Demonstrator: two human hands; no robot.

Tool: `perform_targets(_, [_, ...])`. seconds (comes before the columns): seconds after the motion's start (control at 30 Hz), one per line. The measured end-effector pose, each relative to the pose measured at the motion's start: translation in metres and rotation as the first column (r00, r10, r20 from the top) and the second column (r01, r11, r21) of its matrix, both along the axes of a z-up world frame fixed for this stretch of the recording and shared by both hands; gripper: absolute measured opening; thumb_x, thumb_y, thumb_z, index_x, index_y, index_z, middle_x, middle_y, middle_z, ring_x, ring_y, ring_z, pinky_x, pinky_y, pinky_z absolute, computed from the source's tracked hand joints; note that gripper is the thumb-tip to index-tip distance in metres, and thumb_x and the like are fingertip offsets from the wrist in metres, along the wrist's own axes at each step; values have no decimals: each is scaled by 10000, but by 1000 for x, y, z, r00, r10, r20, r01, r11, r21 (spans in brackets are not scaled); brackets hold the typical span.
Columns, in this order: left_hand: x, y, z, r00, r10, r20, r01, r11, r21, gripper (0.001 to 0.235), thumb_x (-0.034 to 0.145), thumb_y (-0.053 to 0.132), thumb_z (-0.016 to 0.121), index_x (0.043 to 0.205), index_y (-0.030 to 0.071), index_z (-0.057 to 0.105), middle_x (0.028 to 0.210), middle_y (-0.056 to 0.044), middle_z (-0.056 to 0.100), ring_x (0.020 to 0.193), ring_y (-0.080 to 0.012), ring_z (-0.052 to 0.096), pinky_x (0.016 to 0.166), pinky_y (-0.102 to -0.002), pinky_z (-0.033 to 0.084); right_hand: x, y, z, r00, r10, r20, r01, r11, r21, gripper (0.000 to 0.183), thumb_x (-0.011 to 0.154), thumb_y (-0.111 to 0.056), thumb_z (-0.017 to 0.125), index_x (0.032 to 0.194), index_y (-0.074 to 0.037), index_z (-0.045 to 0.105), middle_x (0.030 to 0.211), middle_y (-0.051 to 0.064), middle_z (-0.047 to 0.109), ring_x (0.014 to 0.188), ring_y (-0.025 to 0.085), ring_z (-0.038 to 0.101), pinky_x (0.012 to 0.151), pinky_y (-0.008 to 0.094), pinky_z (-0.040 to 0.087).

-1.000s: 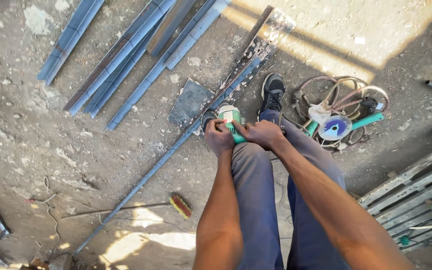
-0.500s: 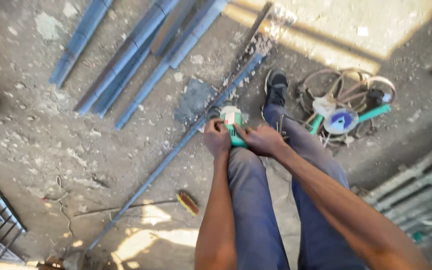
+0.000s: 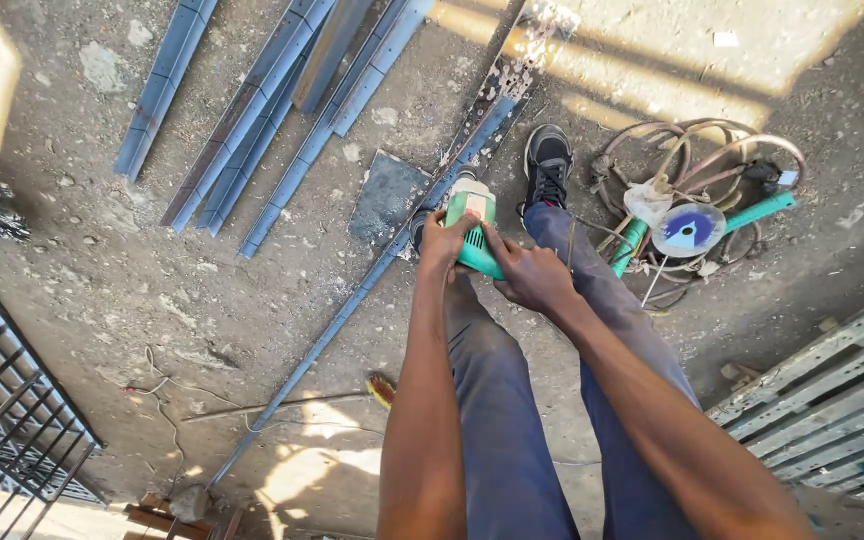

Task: Drilling holes into a metal beam using a power drill

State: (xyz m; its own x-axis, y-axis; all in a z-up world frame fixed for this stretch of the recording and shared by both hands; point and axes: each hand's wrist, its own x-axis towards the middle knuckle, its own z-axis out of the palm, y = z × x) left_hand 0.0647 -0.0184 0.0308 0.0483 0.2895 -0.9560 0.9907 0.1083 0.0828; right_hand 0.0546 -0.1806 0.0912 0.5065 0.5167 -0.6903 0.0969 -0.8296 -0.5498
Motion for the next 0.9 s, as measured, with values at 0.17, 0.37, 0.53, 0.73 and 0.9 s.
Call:
perform_targets(0.17, [-17, -5, -47, 980, -198, -2, 198, 979, 42, 834, 718, 454, 875, 1430, 141, 572, 1299, -227, 643, 1166, -460, 653, 773, -644, 568, -11, 0, -17, 995, -89, -41, 86, 994, -61, 937, 792, -280, 622, 1622, -107, 223, 1261, 169, 653, 917, 488, 726, 743, 621, 604])
perform_targets(0.37, [0, 1, -23, 908, -418, -28, 419, 905, 76, 818, 716, 574, 768, 1421, 192, 602, 1302, -161, 700, 1290, -388, 620, 1114, -508, 478, -7, 8, -9, 988, -148, -42, 143, 985, -99, 937, 818, -293, 609, 1643, -141, 192, 1252, 178, 651, 905, 534, 713, 786, 647, 584])
perform_targets(0.53, [15, 6, -20, 926, -376, -33, 377, 919, 119, 777, 711, 527, 770, 1409, 222, 619, 1280, -148, 710, 1294, -371, 624, 1077, -484, 499, -3, 17, -16, 974, -214, -73, 208, 974, -88, 951, 815, -313, 630, 1646, -177, 189, 1268, 182, 644, 923, 560, 697, 828, 668, 565])
perform_targets(0.73, [28, 5, -3, 905, -418, -76, 423, 904, 67, 795, 735, 499, 728, 1456, 207, 567, 1293, -196, 701, 1298, -398, 623, 1103, -484, 452, -2, 22, -12, 960, -269, -84, 254, 955, -152, 957, 780, -302, 620, 1644, -229, 213, 1252, 164, 654, 886, 590, 682, 830, 685, 559])
perform_targets(0.9, [27, 2, -11, 868, -490, -75, 494, 868, 46, 826, 754, 528, 690, 1485, 183, 523, 1327, -200, 681, 1322, -398, 602, 1120, -503, 419, -9, 17, -20, 956, -285, -75, 271, 950, -157, 974, 771, -332, 619, 1648, -275, 200, 1266, 131, 664, 891, 581, 684, 834, 676, 561])
